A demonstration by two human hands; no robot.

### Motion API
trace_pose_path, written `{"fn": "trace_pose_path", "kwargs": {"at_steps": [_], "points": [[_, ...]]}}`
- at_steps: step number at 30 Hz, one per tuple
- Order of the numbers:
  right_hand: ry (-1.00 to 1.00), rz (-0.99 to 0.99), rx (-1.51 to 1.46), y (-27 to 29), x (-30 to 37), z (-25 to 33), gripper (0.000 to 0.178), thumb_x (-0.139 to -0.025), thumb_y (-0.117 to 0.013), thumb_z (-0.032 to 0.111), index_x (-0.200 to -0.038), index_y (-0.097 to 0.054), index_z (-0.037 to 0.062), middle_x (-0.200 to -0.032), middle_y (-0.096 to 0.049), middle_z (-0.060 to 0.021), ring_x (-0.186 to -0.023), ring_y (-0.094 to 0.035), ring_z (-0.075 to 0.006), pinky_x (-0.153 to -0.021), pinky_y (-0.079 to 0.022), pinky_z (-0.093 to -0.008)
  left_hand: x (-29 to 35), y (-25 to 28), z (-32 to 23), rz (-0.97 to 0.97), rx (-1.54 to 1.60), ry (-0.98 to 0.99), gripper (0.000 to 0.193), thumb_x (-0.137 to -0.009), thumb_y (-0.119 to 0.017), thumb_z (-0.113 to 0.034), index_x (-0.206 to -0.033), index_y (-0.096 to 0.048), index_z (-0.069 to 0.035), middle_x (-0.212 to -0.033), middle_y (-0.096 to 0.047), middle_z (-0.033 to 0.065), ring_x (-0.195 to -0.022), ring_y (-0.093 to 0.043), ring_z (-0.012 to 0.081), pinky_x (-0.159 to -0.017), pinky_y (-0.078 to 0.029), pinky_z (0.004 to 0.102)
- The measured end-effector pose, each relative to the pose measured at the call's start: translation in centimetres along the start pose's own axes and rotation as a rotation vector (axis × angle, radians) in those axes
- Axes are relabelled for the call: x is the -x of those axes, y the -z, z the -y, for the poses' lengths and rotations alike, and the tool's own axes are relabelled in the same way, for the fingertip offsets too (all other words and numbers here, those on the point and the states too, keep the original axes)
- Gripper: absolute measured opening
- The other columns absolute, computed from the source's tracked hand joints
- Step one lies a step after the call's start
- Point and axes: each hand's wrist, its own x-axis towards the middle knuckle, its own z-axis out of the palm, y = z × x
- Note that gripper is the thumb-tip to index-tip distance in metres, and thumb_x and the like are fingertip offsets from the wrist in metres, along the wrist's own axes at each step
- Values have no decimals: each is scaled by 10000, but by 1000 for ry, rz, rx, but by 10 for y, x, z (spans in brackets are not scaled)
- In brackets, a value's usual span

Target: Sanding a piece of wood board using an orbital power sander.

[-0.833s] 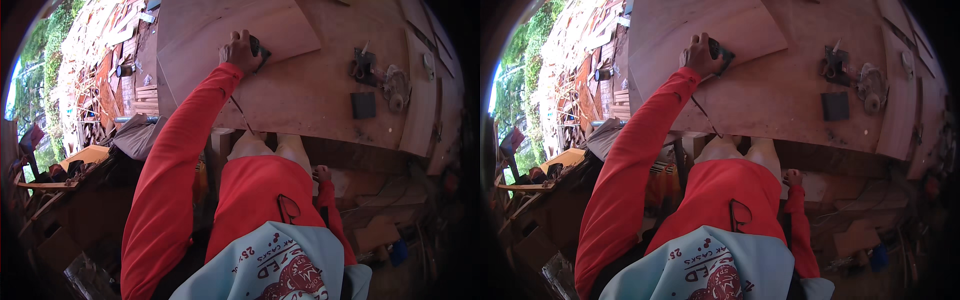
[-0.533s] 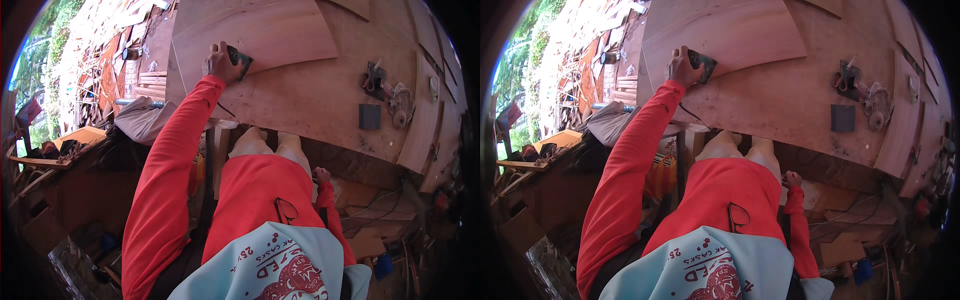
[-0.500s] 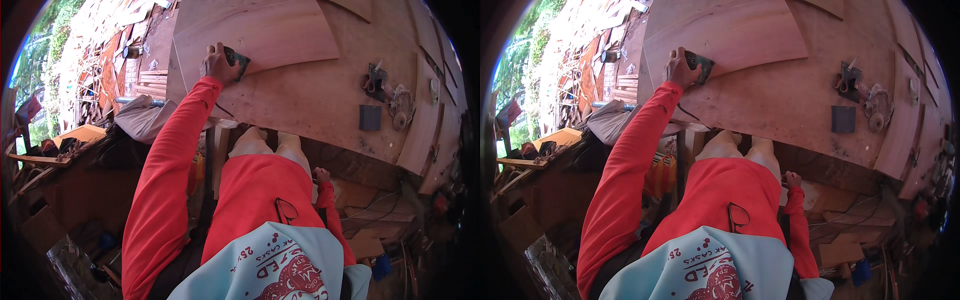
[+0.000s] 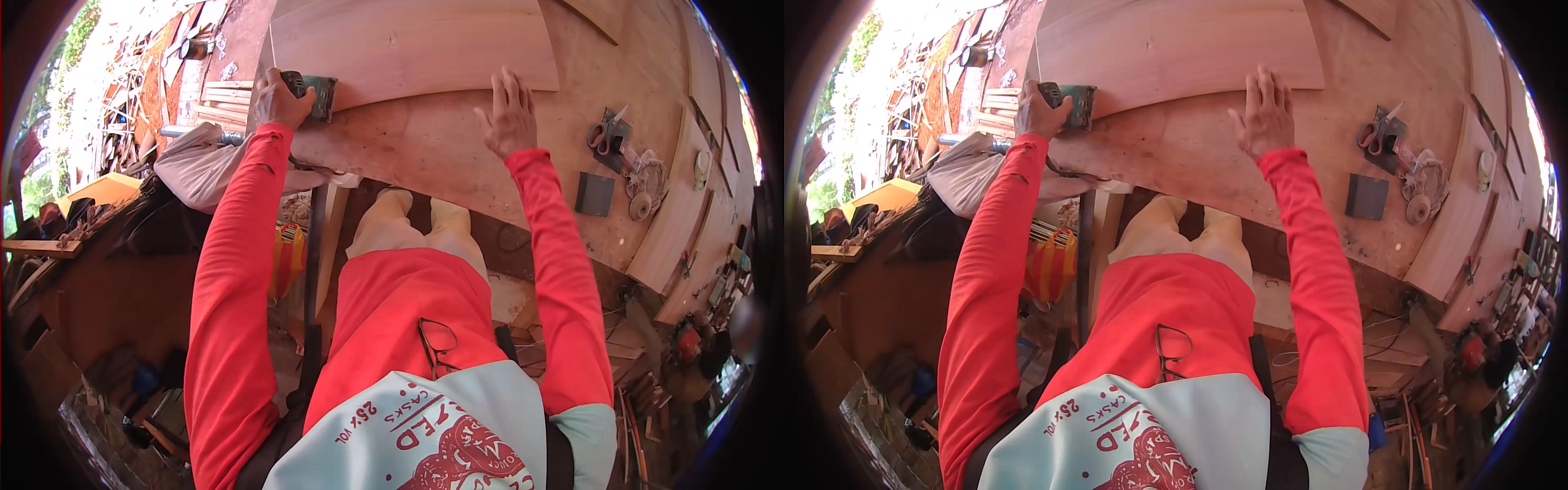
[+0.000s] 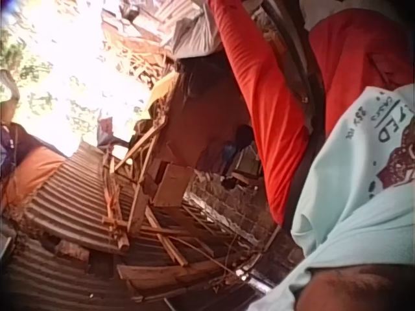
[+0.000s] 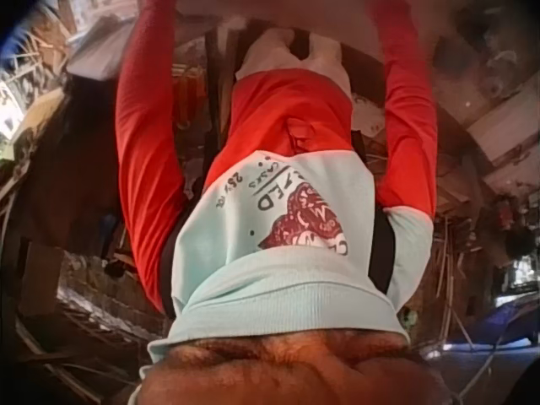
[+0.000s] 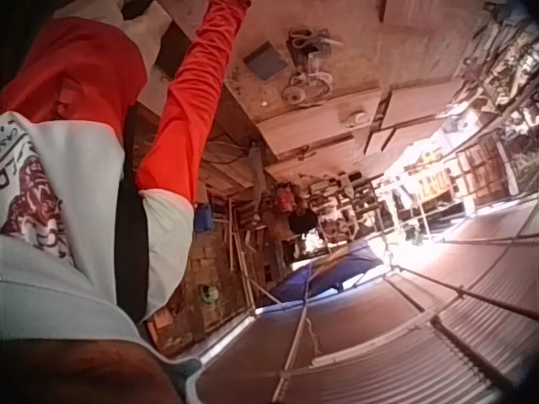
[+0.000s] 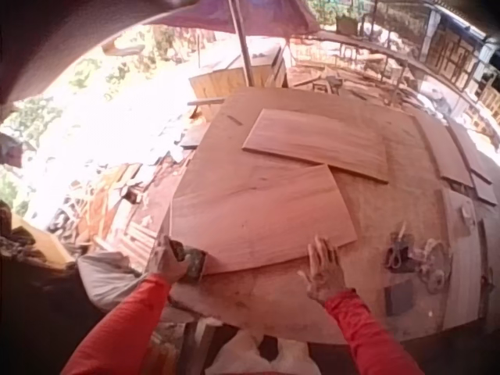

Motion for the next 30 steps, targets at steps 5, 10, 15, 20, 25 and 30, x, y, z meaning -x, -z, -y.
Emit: {"fn": "trace_pose_path", "kwargs": {"at_steps": [5,10,15,20,25,30], "points": [[-3,350,256,-36,-32,0,903,-887,-693,465,-1563,-288,24,-1667,-190,-142,-1541,-182,-342,-1229,-218,-531,2,5,5,57,24,-106,702,-712,-820,-406,-1189,-469,-29,-1104,-590,266,-971,-657,449,-846,-549,516],[31,431,293,-33,-19,16,942,-886,-680,505,-1584,-252,38,-1684,-151,-119,-1554,-148,-311,-1242,-193,-516,0,12,-15,113,-12,-144,715,-711,-823,-398,-1197,-459,-21,-1129,-576,271,-966,-655,463,-848,-548,513],[55,388,242,-39,-43,-5,919,-883,-695,471,-1573,-276,33,-1678,-174,-117,-1551,-162,-303,-1240,-189,-531,-8,2,-37,136,-5,-181,712,-712,-822,-386,-1205,-462,-20,-1145,-567,276,-974,-660,471,-850,-550,514],[81,342,167,-40,-24,1,887,-873,-713,430,-1555,-316,25,-1667,-209,-124,-1544,-191,-302,-1231,-197,-558,0,2,-57,146,5,-171,701,-717,-817,-380,-1209,-463,-27,-1140,-567,274,-968,-663,472,-848,-551,514],[103,419,174,-33,-14,3,867,-881,-710,394,-1563,-308,40,-1678,-183,-112,-1551,-168,-287,-1247,-175,-524,3,-1,-77,160,36,-209,675,-720,-813,-369,-1193,-466,-35,-1149,-563,265,-962,-662,472,-846,-552,517],[70,413,171,-31,-30,6,841,-880,-713,369,-1552,-330,41,-1674,-201,-102,-1548,-182,-278,-1245,-168,-538,0,-5,-102,160,33,-261,661,-724,-808,-360,-1187,-466,-36,-1157,-562,261,-973,-657,473,-850,-554,521]]}}
